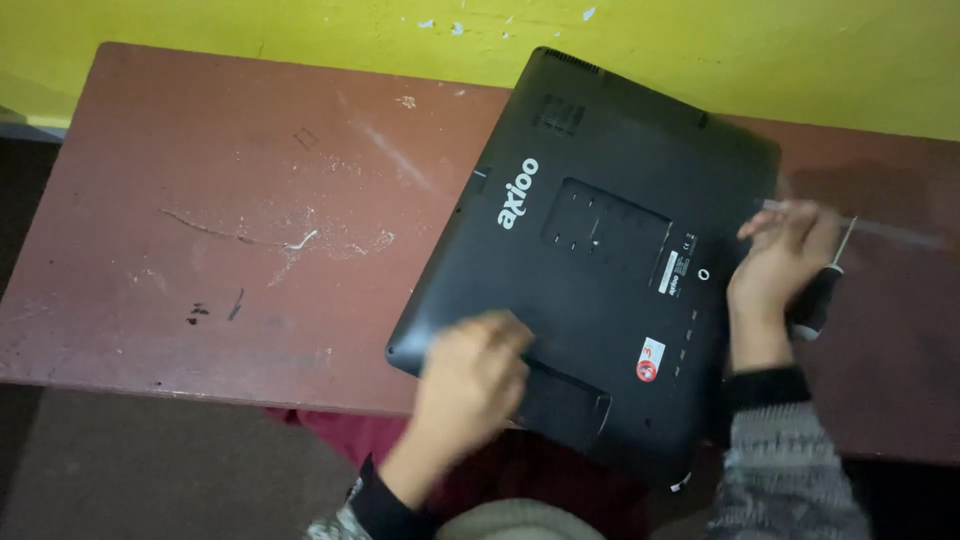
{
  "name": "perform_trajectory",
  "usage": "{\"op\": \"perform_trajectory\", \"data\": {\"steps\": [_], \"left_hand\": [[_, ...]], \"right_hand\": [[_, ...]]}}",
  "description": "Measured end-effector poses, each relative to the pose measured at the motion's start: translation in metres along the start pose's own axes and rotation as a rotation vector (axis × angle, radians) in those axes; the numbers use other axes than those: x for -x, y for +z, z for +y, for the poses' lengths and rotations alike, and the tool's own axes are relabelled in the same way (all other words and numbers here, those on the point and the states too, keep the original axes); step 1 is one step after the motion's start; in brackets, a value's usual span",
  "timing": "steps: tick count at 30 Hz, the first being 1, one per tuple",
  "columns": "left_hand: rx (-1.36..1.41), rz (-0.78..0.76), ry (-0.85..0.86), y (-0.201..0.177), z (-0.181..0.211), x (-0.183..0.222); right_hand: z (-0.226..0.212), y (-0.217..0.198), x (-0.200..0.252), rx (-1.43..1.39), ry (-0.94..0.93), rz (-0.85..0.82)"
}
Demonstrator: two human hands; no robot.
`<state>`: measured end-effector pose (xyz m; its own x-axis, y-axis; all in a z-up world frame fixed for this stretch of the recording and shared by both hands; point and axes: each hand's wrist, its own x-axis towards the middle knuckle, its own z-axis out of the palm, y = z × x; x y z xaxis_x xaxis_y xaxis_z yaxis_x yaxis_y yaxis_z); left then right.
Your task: Unscrewing the back panel of an electronic device using a manual screwdriver.
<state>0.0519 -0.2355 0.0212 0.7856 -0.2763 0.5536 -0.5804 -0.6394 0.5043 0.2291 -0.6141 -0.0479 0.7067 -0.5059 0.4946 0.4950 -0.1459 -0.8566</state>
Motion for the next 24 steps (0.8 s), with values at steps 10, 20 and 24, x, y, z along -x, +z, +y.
{"op": "perform_trajectory", "data": {"steps": [10, 20, 24], "left_hand": [[-0.276, -0.174, -0.201, -0.012, -0.047, 0.027], [-0.354, -0.131, -0.269, -0.001, -0.047, 0.033], [-0.419, -0.147, -0.4, 0.005, -0.039, 0.034]], "right_hand": [[-0.063, -0.036, 0.102, -0.024, 0.255, 0.067], [-0.053, -0.02, 0.083, 0.016, 0.3, -0.042], [-0.054, 0.0, 0.067, 0.04, 0.313, -0.128]]}}
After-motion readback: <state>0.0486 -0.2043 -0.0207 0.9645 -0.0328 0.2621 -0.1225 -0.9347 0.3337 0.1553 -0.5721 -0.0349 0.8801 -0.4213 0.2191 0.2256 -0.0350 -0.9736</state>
